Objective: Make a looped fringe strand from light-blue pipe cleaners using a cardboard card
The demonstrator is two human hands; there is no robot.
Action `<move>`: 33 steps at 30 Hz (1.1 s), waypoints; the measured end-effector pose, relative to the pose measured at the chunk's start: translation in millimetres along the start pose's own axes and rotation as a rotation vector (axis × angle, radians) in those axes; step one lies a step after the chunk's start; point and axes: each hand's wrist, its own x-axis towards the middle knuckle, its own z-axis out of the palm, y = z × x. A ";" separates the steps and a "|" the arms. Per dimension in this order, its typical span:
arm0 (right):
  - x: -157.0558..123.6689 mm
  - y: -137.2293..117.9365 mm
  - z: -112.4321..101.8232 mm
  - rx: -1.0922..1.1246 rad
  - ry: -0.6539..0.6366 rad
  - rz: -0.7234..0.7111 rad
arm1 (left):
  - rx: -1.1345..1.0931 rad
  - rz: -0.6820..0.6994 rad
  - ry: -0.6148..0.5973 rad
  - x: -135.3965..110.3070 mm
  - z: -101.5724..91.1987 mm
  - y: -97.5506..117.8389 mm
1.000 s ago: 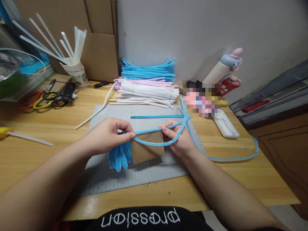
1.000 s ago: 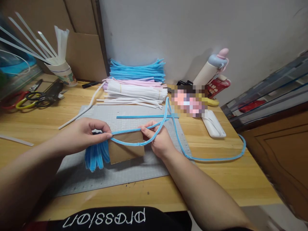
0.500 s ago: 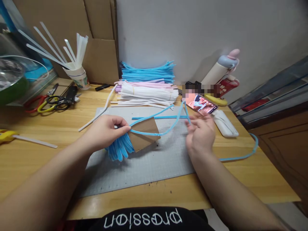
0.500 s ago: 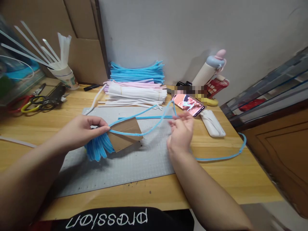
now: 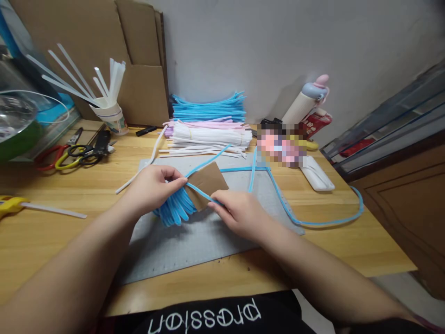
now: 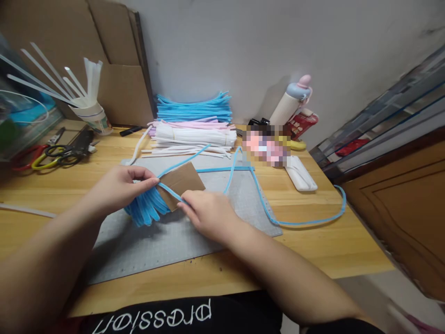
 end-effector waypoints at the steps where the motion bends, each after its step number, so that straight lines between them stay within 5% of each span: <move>1: -2.7 -3.2 -0.4 0.094 -0.032 0.043 | -0.007 -0.002 0.016 0.7 -0.9 -1.3; 10: -4.4 -19.1 16.6 0.685 -0.057 0.165 | -0.111 0.026 0.104 0.6 -0.5 -0.7; 18: -0.1 -8.7 33.3 1.077 -0.026 0.352 | -0.224 0.011 0.100 3.7 -0.3 -3.0; 23: 1.6 -12.8 31.5 1.189 -0.079 0.417 | -0.056 0.043 0.179 1.2 3.9 -0.3; 28: 14.3 -20.1 28.8 1.450 -0.028 0.485 | 0.090 0.109 0.121 -8.0 11.1 9.4; 33: 16.3 -17.3 30.9 1.137 0.059 0.466 | 0.263 0.255 0.095 -17.3 21.2 21.2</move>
